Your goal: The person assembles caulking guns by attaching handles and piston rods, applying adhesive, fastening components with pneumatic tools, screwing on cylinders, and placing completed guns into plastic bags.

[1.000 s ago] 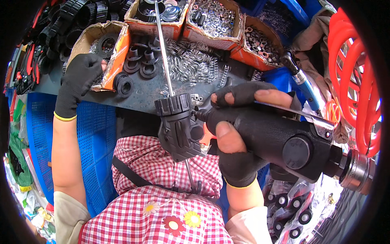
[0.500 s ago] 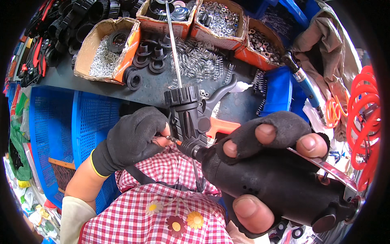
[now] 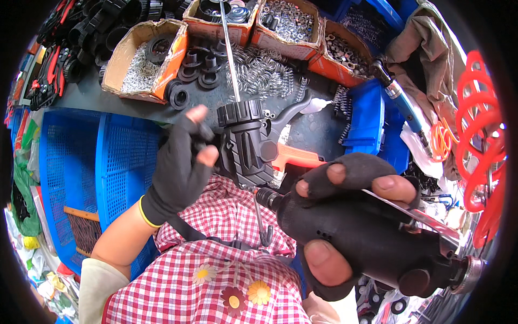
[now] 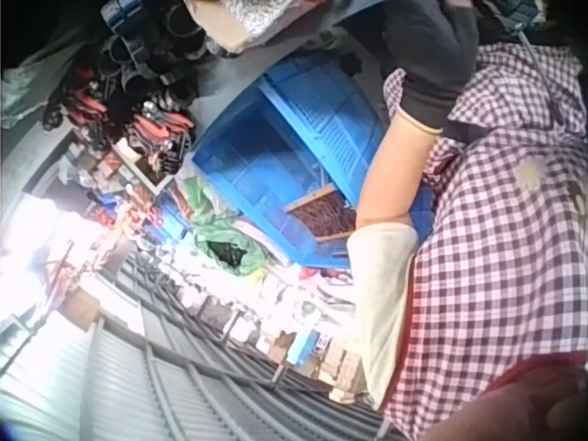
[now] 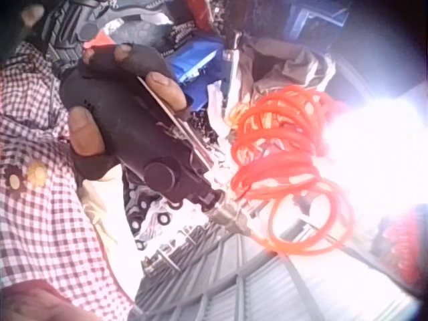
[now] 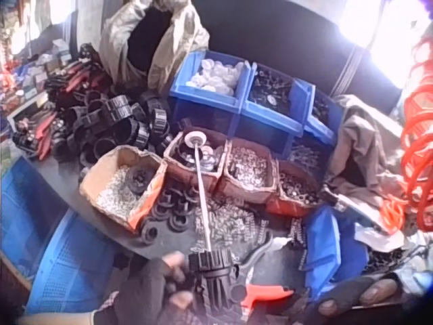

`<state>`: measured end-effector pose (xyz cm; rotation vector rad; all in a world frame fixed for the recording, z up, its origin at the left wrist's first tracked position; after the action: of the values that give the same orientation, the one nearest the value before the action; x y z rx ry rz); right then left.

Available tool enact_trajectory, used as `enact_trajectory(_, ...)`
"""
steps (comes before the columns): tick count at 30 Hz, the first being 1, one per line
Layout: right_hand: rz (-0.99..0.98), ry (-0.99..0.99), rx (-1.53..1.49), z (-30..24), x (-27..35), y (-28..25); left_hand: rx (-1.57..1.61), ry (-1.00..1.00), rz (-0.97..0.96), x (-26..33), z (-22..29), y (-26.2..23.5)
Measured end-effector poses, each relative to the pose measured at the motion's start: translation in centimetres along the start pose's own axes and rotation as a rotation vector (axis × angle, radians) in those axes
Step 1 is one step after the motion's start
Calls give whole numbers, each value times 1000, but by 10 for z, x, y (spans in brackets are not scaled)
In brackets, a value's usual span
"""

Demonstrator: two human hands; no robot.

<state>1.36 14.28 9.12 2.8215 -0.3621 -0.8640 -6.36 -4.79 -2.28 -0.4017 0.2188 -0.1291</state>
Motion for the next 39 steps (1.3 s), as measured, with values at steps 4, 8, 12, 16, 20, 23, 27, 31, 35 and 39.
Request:
enact_trajectory(4,-45,-20,-22,15,4,-5,370,-508,-202,6,-33,35)
enact_trajectory(8,-200,-71,89,16,3,-7,675,-609,-489,11,-36,73)
enact_trajectory(12,-79,-76,62,16,7,-1,617,-614,-487,11,-41,74)
enact_trajectory(16,-18,3,84,10,8,4,641,-628,-460,12,-36,73)
enact_trajectory(20,38,37,46,10,11,4,650,-627,-454,13,-39,73)
enact_trajectory(23,66,33,52,12,12,3,636,-583,-431,11,-37,72)
enact_trajectory(27,-16,-96,1,15,11,-5,625,-588,-418,12,-35,72)
enact_trajectory(31,-46,-89,16,18,12,-1,611,-596,-420,13,-38,71)
enact_trajectory(35,-24,-25,-5,21,19,-3,653,-596,-443,10,-33,70)
enact_trajectory(39,68,6,19,18,19,-4,655,-601,-424,12,-33,71)
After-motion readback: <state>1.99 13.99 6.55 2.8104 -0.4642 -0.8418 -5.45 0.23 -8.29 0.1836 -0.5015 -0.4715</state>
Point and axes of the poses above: each hand's wrist, its own x-axis away from the middle knuckle, its own y-axis out of the palm, z = x × y, the point moved 5 cm from there along -x, towards the middle knuckle, and after that the axes turned 12 degrees about -y, right-handed, at the moved point
